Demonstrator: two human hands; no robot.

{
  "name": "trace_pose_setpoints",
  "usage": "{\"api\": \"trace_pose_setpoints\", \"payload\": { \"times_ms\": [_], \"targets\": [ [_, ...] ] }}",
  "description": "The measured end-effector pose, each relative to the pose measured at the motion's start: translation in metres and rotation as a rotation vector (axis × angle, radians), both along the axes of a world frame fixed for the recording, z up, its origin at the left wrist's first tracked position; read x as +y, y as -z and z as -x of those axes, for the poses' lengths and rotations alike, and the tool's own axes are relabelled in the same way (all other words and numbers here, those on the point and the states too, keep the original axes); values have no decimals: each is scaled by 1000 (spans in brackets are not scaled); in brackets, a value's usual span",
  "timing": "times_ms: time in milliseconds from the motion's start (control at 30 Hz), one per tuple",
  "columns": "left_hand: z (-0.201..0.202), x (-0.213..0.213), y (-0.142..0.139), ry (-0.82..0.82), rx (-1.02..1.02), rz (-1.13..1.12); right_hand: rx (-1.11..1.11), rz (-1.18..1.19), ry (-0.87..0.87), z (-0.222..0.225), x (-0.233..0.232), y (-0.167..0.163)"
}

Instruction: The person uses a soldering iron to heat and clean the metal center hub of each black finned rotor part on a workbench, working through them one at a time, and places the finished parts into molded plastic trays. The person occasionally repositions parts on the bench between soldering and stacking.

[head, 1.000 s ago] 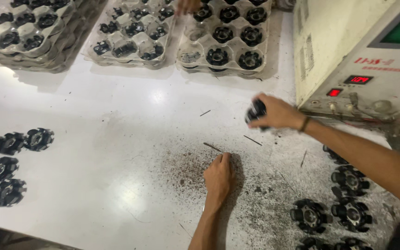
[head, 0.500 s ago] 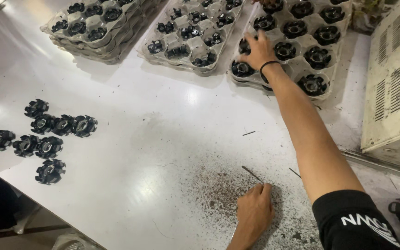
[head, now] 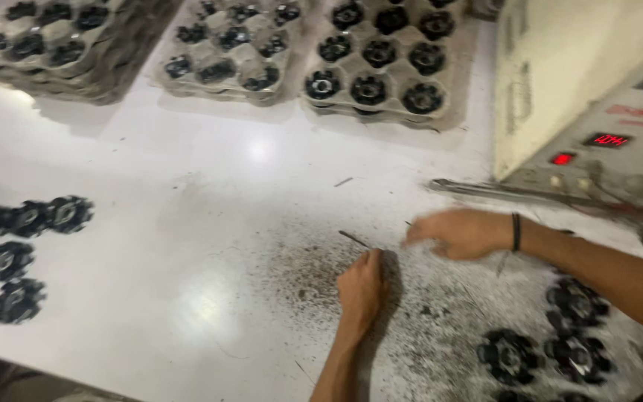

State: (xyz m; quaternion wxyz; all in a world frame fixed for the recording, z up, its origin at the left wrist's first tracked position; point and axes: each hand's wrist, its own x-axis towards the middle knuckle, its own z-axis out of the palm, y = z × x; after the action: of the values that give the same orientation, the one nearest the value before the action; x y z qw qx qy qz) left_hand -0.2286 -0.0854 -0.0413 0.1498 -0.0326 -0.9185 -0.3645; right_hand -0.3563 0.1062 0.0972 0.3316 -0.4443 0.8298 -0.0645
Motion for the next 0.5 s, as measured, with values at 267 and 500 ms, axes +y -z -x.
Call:
{"api": "trace_pose_setpoints", "payload": {
  "times_ms": [267,500],
  "targets": [
    [-16,11,3,-20,43,76,41,-139,-90,-196,123,16],
    [-22,12,13,-4,93,175,80,143,113,-238,154,34]
  ]
}}
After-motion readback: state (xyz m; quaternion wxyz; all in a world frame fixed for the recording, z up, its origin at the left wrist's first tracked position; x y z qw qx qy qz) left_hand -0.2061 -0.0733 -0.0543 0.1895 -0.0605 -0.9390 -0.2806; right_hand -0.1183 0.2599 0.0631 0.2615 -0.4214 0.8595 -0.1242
